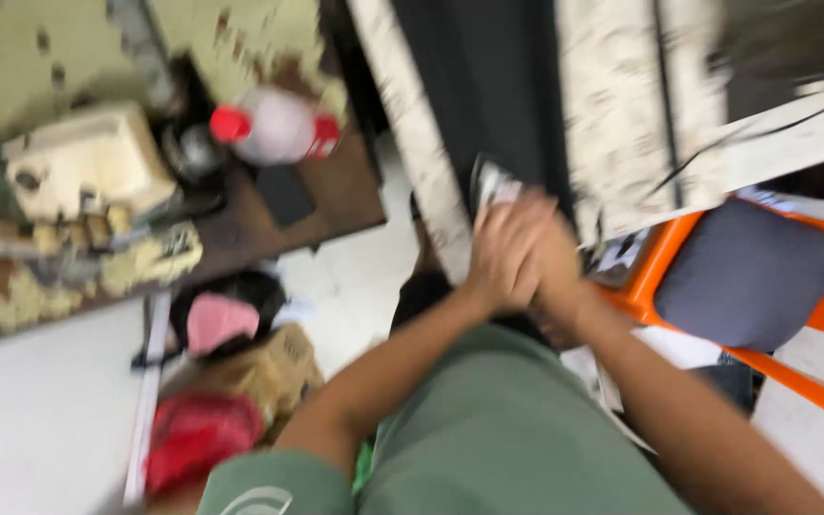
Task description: Ironing a pair of black pants on a pressing table using a hand iron and a spray bottle.
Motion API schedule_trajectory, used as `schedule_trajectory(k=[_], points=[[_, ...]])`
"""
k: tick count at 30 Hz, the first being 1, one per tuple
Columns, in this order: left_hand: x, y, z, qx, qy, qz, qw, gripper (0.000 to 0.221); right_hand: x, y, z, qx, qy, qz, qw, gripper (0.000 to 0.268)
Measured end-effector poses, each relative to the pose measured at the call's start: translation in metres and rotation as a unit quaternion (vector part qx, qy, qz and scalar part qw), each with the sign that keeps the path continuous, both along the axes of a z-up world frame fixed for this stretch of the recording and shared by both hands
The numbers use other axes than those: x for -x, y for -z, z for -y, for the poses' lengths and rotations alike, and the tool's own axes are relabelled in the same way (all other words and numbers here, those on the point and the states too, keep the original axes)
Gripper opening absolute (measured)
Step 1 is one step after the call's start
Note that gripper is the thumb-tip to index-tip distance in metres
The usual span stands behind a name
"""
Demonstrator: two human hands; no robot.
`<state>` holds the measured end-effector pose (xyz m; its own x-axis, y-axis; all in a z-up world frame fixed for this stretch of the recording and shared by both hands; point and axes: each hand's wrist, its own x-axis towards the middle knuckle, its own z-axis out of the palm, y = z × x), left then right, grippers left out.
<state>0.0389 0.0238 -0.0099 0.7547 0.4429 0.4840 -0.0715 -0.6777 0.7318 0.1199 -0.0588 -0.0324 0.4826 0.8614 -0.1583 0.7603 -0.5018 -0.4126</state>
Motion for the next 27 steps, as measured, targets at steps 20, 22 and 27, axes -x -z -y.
schedule_trajectory(k=[20, 22, 27], points=[[-0.289, 0.069, 0.008, 0.217, -0.025, -0.521, 0.825, 0.043, 0.04, 0.052, 0.036, 0.078, 0.194, -0.043, 0.977, 0.022], [-0.283, 0.053, 0.015, 0.259, -0.029, -0.488, 0.833, 0.038, 0.034, 0.059, 0.032, 0.088, 0.2, -0.028, 0.975, 0.025], [-0.271, 0.021, -0.011, 0.292, 0.0, -0.447, 0.846, 0.044, 0.043, 0.071, 0.049, 0.12, 0.22, -0.005, 0.968, 0.028]])
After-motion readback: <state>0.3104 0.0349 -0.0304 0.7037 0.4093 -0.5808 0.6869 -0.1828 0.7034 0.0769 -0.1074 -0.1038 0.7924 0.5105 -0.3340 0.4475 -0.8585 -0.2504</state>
